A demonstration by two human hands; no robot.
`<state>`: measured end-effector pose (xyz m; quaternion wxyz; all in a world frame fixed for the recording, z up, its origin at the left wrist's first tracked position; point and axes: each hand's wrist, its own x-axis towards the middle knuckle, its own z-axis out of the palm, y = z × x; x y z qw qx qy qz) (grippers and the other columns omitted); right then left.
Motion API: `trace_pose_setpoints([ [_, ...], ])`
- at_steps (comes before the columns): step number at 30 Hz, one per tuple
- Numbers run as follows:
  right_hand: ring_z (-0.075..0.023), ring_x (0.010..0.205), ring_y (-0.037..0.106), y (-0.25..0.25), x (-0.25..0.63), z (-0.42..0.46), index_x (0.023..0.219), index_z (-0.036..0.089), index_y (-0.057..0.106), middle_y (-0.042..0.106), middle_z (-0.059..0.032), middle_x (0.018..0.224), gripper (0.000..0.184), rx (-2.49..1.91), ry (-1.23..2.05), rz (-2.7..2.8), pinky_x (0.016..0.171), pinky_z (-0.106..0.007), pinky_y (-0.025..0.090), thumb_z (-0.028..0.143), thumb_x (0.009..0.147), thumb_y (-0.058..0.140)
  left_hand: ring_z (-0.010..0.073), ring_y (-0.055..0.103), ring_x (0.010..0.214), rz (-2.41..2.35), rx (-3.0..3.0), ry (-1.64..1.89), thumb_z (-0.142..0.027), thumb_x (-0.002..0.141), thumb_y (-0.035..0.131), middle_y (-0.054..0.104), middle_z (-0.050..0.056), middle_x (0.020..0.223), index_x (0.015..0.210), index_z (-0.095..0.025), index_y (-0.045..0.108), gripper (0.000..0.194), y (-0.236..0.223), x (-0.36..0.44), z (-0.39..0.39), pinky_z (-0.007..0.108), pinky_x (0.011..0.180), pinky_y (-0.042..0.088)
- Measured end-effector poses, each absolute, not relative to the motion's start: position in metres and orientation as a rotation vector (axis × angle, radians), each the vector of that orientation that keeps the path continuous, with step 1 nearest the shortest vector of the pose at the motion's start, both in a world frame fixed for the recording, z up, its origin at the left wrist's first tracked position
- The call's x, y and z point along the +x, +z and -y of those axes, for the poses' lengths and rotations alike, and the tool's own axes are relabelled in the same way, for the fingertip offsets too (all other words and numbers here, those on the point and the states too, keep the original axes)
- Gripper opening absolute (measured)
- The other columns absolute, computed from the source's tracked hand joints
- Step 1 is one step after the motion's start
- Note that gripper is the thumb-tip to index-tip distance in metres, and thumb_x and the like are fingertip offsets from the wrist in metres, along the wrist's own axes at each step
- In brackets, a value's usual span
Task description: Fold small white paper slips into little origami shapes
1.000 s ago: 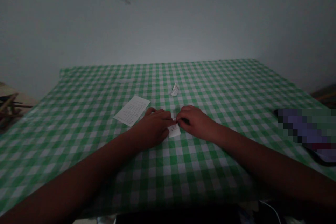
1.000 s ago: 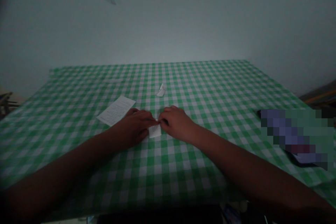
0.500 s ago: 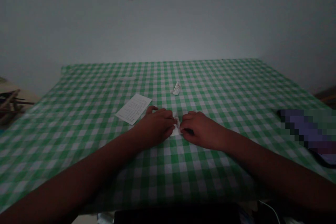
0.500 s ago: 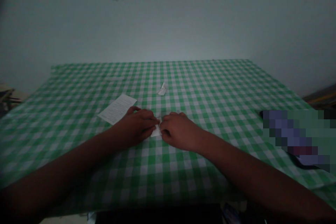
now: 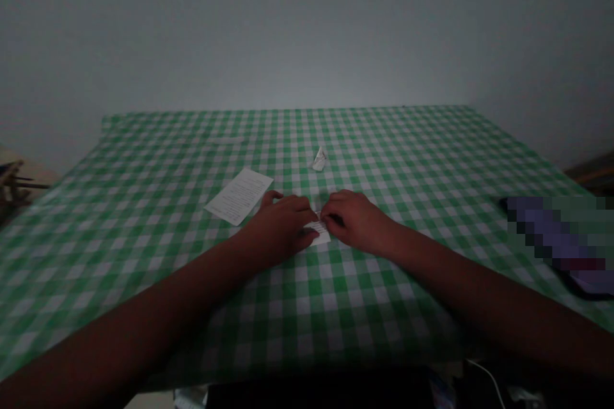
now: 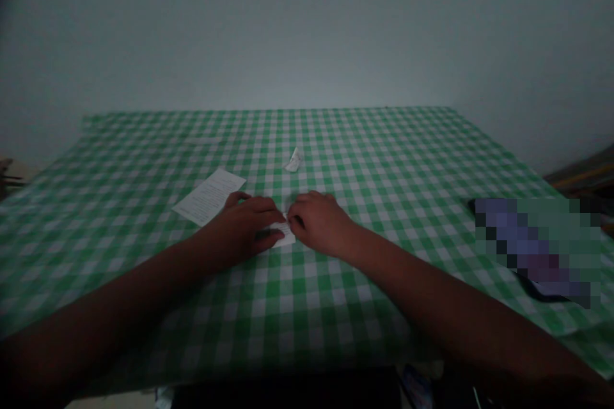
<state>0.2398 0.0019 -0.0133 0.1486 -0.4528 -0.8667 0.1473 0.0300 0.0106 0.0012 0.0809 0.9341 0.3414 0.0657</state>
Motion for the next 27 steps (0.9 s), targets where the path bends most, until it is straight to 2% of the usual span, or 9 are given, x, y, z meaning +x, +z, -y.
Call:
trace_pose_setpoints([
  [4,-0.0175,0.084,0.055,-0.007,0.246,0.009,0.083,0.018,0.068,0.064,-0.0035,0.085,0.015,-1.252,0.478,2.572,0.078,-0.032,0.039,0.019,0.091,0.055,0.0234,0.06,0.108,-1.015,2.783,0.201,-0.03,0.093,0.06,0.068,0.004,0.108,0.108,-0.024,0.067,0.018,-0.001,0.029,-0.011,0.051,0.099,0.028],
  [12,-0.0199,0.087,0.055,-0.015,0.239,0.004,0.089,0.017,0.069,0.064,-0.0055,0.087,0.021,-1.339,0.312,2.497,0.078,-0.034,0.037,0.023,0.095,0.05,0.0224,0.06,0.106,-0.99,2.798,0.223,-0.029,0.093,0.06,0.07,0.003,0.108,0.105,-0.024,0.069,0.016,-0.001,0.029,-0.011,0.049,0.098,0.028],
  [22,-0.0187,0.086,0.055,-0.019,0.239,-0.001,0.092,0.017,0.068,0.061,-0.0052,0.087,0.02,-1.316,0.346,2.471,0.078,-0.033,0.039,0.022,0.096,0.05,0.0234,0.06,0.108,-0.998,2.789,0.192,-0.029,0.093,0.06,0.069,0.004,0.111,0.107,-0.024,0.069,0.017,0.001,0.03,-0.01,0.051,0.1,0.028],
  [27,-0.0186,0.086,0.057,-0.011,0.243,0.013,0.091,0.017,0.069,0.065,-0.0054,0.09,0.017,-1.261,0.452,2.54,0.08,-0.034,0.04,0.02,0.094,0.052,0.0235,0.06,0.11,-0.995,2.776,0.207,-0.028,0.092,0.061,0.069,0.003,0.112,0.107,-0.024,0.07,0.018,0.0,0.03,-0.01,0.051,0.1,0.027],
])
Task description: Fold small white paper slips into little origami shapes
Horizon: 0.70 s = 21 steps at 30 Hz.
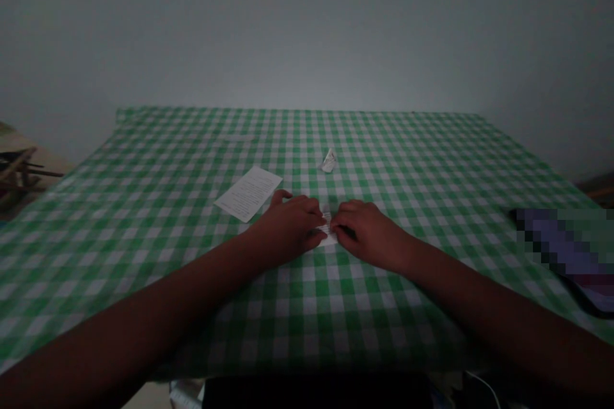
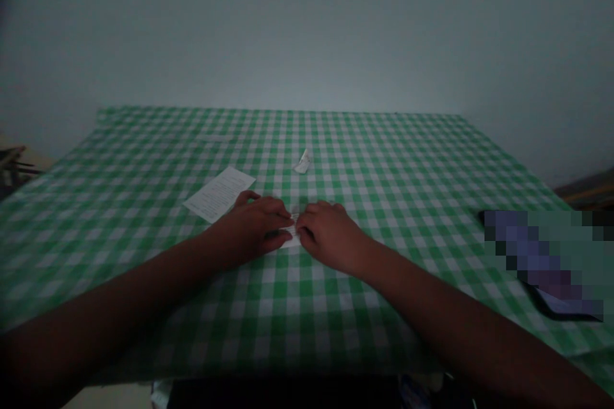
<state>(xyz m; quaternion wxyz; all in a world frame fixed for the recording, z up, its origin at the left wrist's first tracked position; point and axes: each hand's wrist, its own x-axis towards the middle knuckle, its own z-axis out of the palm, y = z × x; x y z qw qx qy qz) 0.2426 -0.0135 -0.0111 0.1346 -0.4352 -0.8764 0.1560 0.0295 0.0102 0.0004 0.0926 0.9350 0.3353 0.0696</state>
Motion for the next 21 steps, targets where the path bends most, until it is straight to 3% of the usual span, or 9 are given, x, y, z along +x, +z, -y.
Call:
trace_pose_setpoints([
  [5,-0.0183,0.085,0.058,-0.008,0.246,0.018,0.087,0.019,0.069,0.067,-0.0036,0.086,0.016,-1.226,0.542,2.556,0.08,-0.034,0.042,0.02,0.093,0.054,0.0228,0.06,0.108,-0.999,2.765,0.198,-0.03,0.092,0.061,0.069,0.003,0.11,0.107,-0.025,0.07,0.018,0.001,0.029,-0.01,0.05,0.1,0.027],
  [13,-0.0195,0.087,0.058,-0.017,0.237,-0.004,0.089,0.018,0.07,0.065,-0.0055,0.086,0.02,-1.402,0.392,2.411,0.082,-0.035,0.042,0.022,0.095,0.051,0.0242,0.06,0.108,-1.013,2.771,0.186,-0.036,0.091,0.063,0.069,0.004,0.11,0.106,-0.024,0.07,0.02,0.002,0.03,-0.009,0.051,0.1,0.027],
  [21,-0.0178,0.082,0.059,-0.002,0.246,0.02,0.087,0.019,0.07,0.069,-0.0032,0.084,0.018,-1.261,0.485,2.581,0.08,-0.034,0.043,0.02,0.094,0.053,0.0236,0.06,0.109,-1.016,2.744,0.219,-0.034,0.09,0.065,0.069,0.003,0.11,0.105,-0.025,0.071,0.019,0.002,0.029,-0.008,0.052,0.101,0.026],
])
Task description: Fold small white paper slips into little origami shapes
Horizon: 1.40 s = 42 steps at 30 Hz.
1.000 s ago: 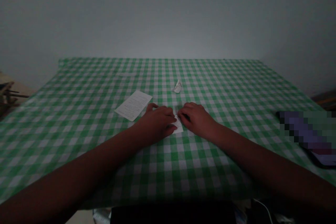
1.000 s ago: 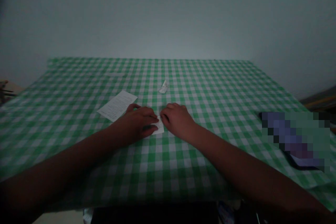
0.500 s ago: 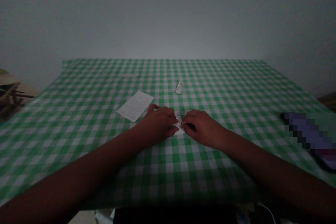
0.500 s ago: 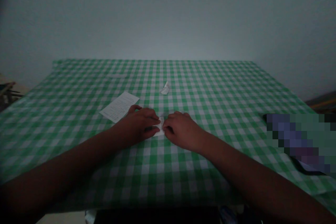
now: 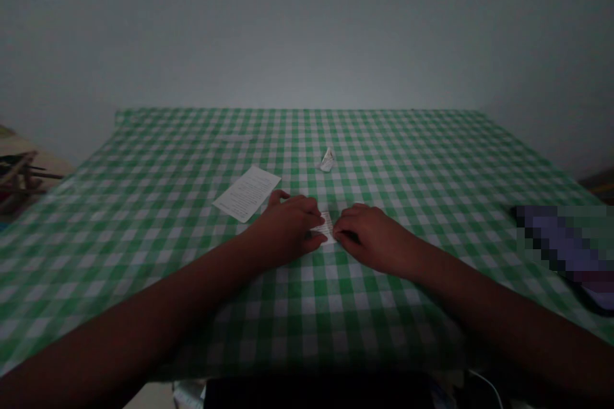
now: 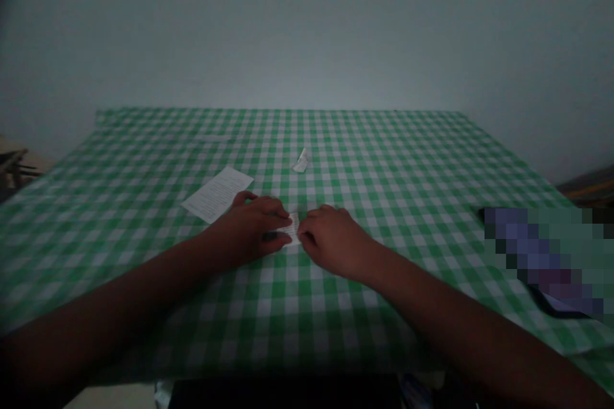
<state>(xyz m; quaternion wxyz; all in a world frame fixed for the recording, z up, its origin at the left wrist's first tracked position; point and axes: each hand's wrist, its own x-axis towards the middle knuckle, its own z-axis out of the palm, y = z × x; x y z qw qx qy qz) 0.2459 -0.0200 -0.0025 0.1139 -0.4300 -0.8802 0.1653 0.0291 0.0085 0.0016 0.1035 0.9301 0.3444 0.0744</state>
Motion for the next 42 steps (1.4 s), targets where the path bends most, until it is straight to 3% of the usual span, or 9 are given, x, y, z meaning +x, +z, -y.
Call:
trace_pose_setpoints([
  [12,-0.0181,0.083,0.059,-0.002,0.24,0.022,0.089,0.018,0.071,0.069,-0.0052,0.087,0.02,-1.329,0.489,2.523,0.081,-0.034,0.044,0.02,0.094,0.053,0.0243,0.059,0.11,-1.015,2.717,0.181,-0.033,0.09,0.065,0.069,0.003,0.11,0.108,-0.026,0.071,0.02,0.006,0.03,-0.008,0.05,0.1,0.026],
  [24,-0.0147,0.072,0.058,-0.003,0.244,0.02,0.081,0.018,0.071,0.066,-0.0025,0.076,0.018,-1.322,0.62,2.387,0.069,-0.029,0.043,0.017,0.09,0.056,0.0231,0.06,0.106,-1.005,2.762,0.23,-0.035,0.089,0.066,0.069,0.002,0.108,0.104,-0.025,0.071,0.019,-0.002,0.028,-0.009,0.049,0.097,0.026],
  [31,-0.0177,0.083,0.061,-0.01,0.236,0.008,0.089,0.016,0.071,0.067,-0.0058,0.084,0.02,-1.367,0.452,2.429,0.08,-0.032,0.044,0.021,0.094,0.052,0.0233,0.06,0.106,-0.999,2.772,0.236,-0.035,0.089,0.066,0.068,0.002,0.109,0.107,-0.026,0.07,0.021,-0.003,0.028,-0.01,0.051,0.098,0.026],
  [42,-0.0166,0.078,0.058,-0.005,0.245,0.016,0.081,0.019,0.069,0.067,-0.0024,0.078,0.011,-1.279,0.53,2.482,0.077,-0.031,0.043,0.017,0.086,0.059,0.0234,0.06,0.107,-0.947,2.798,0.242,-0.035,0.089,0.067,0.068,0.002,0.11,0.107,-0.023,0.069,0.021,-0.004,0.026,-0.012,0.048,0.095,0.026],
])
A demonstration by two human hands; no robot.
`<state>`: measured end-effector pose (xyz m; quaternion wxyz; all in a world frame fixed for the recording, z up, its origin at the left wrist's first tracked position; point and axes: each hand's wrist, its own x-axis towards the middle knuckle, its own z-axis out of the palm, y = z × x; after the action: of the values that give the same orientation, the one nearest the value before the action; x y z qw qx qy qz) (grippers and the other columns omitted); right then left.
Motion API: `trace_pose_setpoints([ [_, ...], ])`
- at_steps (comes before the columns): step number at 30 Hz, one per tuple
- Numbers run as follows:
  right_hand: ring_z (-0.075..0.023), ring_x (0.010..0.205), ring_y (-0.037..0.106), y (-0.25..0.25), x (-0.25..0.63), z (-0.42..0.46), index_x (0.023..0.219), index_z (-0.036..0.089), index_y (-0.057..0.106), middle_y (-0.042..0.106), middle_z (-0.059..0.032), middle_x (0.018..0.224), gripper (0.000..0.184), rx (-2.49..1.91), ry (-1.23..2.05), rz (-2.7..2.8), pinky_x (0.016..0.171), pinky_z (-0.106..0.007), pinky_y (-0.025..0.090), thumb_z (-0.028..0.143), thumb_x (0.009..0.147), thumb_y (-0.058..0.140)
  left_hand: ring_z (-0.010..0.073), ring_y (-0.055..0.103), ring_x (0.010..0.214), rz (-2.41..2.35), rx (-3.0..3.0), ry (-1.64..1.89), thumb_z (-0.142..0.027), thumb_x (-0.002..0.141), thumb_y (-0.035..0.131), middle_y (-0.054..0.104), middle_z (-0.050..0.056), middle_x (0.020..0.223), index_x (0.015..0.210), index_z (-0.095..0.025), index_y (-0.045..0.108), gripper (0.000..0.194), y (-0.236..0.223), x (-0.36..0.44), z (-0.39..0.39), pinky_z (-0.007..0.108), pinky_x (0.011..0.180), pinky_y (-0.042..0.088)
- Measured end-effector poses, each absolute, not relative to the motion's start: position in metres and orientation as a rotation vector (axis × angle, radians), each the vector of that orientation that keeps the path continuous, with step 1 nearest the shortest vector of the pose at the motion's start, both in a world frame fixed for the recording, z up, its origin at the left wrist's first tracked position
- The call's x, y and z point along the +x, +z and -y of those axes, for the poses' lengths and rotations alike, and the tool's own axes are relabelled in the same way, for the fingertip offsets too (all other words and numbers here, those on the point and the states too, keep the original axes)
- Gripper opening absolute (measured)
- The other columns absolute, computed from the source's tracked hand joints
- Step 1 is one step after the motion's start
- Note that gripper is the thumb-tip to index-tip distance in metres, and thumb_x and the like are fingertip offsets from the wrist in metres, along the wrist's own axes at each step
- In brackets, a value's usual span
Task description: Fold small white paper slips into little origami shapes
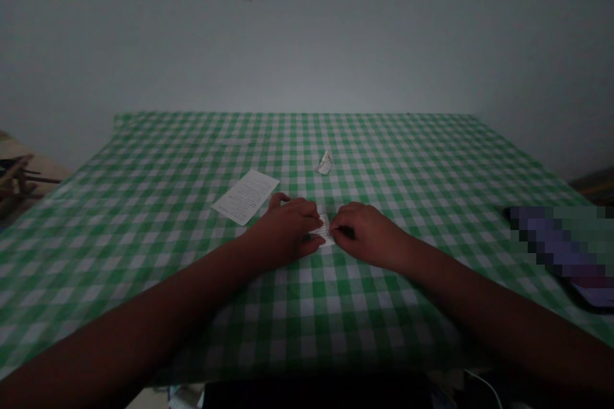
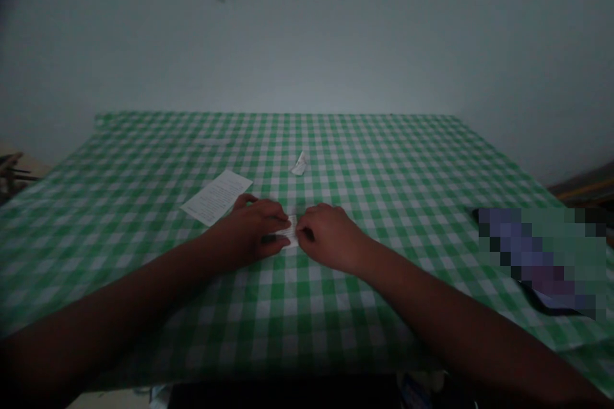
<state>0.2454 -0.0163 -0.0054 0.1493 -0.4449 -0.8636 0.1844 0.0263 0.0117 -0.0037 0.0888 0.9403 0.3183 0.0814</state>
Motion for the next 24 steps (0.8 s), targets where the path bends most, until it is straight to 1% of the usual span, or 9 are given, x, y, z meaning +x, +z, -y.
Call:
trace_pose_setpoints([
  [2,-0.0167,0.079,0.059,-0.008,0.245,0.013,0.085,0.018,0.068,0.067,-0.0024,0.08,0.007,-1.263,0.515,2.449,0.078,-0.031,0.043,0.016,0.083,0.063,0.0227,0.06,0.107,-0.9,2.81,0.253,-0.035,0.09,0.066,0.068,0.003,0.11,0.108,-0.023,0.068,0.022,-0.006,0.025,-0.013,0.046,0.093,0.027],
  [5,-0.0169,0.081,0.06,-0.011,0.245,0.011,0.087,0.018,0.067,0.067,-0.0018,0.083,0.01,-1.232,0.529,2.439,0.08,-0.031,0.044,0.014,0.079,0.065,0.0229,0.059,0.108,-0.799,2.826,0.288,-0.036,0.091,0.065,0.068,0.004,0.112,0.112,-0.023,0.067,0.024,-0.011,0.023,-0.014,0.046,0.094,0.025],
  [10,-0.0158,0.079,0.06,-0.012,0.248,0.009,0.082,0.02,0.066,0.067,0.0,0.08,0.006,-1.163,0.567,2.467,0.078,-0.03,0.043,0.013,0.081,0.065,0.0225,0.059,0.109,-0.718,2.801,0.331,-0.036,0.091,0.064,0.067,0.003,0.115,0.114,-0.025,0.066,0.025,-0.016,0.023,-0.015,0.045,0.096,0.024],
  [14,-0.0152,0.075,0.059,-0.014,0.25,0.001,0.081,0.019,0.067,0.066,-0.0007,0.077,0.006,-1.235,0.54,2.428,0.073,-0.028,0.042,0.014,0.081,0.064,0.0226,0.06,0.11,-0.738,2.767,0.334,-0.039,0.09,0.066,0.068,0.002,0.114,0.108,-0.024,0.067,0.024,-0.016,0.024,-0.015,0.045,0.097,0.024],
  [17,-0.0156,0.074,0.057,-0.015,0.248,-0.005,0.08,0.018,0.067,0.065,-0.0013,0.075,0.005,-1.31,0.477,2.381,0.07,-0.028,0.041,0.014,0.081,0.065,0.0223,0.06,0.109,-0.758,2.754,0.337,-0.04,0.089,0.068,0.069,0.002,0.114,0.109,-0.024,0.067,0.026,-0.016,0.024,-0.015,0.044,0.097,0.025],
  [21,-0.0161,0.075,0.057,-0.013,0.248,-0.004,0.08,0.018,0.067,0.063,-0.0015,0.075,0.005,-1.324,0.442,2.39,0.071,-0.029,0.041,0.015,0.083,0.063,0.0226,0.06,0.11,-0.771,2.735,0.353,-0.04,0.087,0.07,0.069,0.002,0.116,0.109,-0.025,0.067,0.026,-0.016,0.024,-0.016,0.043,0.096,0.025],
  [24,-0.016,0.079,0.058,-0.01,0.25,0.005,0.082,0.019,0.066,0.065,-0.0013,0.08,0.004,-1.22,0.53,2.459,0.075,-0.029,0.042,0.015,0.083,0.063,0.0223,0.061,0.109,-0.754,2.721,0.328,-0.04,0.087,0.07,0.069,0.001,0.116,0.109,-0.026,0.068,0.026,-0.013,0.024,-0.016,0.043,0.096,0.025],
])
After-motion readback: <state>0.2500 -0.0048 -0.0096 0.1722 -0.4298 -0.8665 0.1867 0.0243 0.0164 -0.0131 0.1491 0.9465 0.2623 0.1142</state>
